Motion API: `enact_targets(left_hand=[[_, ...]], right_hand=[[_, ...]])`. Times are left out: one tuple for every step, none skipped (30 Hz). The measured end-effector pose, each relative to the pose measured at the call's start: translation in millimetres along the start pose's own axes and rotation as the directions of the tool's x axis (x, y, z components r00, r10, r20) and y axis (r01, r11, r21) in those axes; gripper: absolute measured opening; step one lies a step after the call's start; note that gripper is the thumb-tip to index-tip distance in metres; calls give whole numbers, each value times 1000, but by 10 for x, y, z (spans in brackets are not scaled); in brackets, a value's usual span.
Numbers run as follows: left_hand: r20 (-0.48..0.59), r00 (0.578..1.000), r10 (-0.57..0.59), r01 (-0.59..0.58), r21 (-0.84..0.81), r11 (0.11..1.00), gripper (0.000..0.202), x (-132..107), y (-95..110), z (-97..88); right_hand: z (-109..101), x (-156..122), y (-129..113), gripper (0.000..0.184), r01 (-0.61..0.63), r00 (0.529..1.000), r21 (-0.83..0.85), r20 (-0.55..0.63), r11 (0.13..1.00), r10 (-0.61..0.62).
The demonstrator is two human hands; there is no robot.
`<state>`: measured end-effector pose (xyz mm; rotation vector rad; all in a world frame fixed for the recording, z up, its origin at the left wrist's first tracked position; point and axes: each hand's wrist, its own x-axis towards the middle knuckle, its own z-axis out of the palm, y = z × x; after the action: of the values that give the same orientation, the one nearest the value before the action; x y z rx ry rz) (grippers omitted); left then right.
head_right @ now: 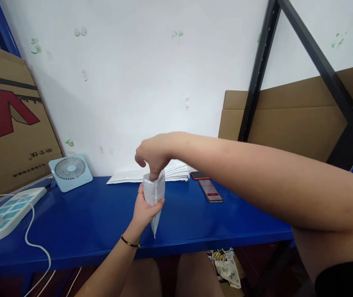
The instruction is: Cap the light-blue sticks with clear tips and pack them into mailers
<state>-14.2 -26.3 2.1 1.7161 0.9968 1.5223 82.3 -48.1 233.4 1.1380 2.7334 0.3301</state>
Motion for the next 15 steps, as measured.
enact_targets(left_hand=[[11,1000,-12,13,-39,999,71,3,-27,-16],[29,999,-23,25,-77,997,72,3,-60,-36],[54,998,-32,38,-119,992,73,2,-96,-59],[92,995,-37,51,-162,985,72,0,-128,-82],[138,990,-35,63,-206,976,71,-3,-153,-102],[178,984,-27,72,-251,965,69,-6,-166,-117],[201,979,-17,77,-294,953,68,-10,-166,-126],[197,980,-11,77,-329,941,67,-14,-152,-128],[176,984,-17,79,-353,932,66,-17,-127,-122],[148,988,-32,85,-368,926,64,-21,-94,-112],[123,991,-54,97,-375,922,59,-25,-58,-97],[107,991,-76,111,-376,920,53,-28,-23,-80],[99,991,-91,122,-375,919,46,-29,8,-62],[88,991,-100,126,-374,919,40,-27,35,-43],[68,992,-105,123,-377,918,37,-20,56,-26]], right_hand=[[-40,-39,55,28,48,999,56,8,997,-48],[-57,-79,115,30,99,995,105,20,990,-102],[-52,-116,177,31,142,989,142,20,980,-146],[-25,-144,236,30,171,984,169,14,971,-176],[17,-162,290,29,189,981,198,4,962,-194],[70,-169,336,27,195,980,235,0,952,-201],[129,-168,372,26,191,979,284,10,940,-202],[190,-160,397,25,182,979,341,30,922,-204],[250,-148,412,25,172,977,398,50,901,-209],[311,-134,417,26,163,975,444,61,881,-212],[371,-122,413,26,158,979,466,43,870,-200],[432,-112,401,26,156,985,461,-12,874,-170],[494,-108,385,26,154,987,424,-104,893,-121],[557,-111,365,28,144,974,359,-215,922,-69],[618,-119,346,30,129,946,273,-322,953,-36]])
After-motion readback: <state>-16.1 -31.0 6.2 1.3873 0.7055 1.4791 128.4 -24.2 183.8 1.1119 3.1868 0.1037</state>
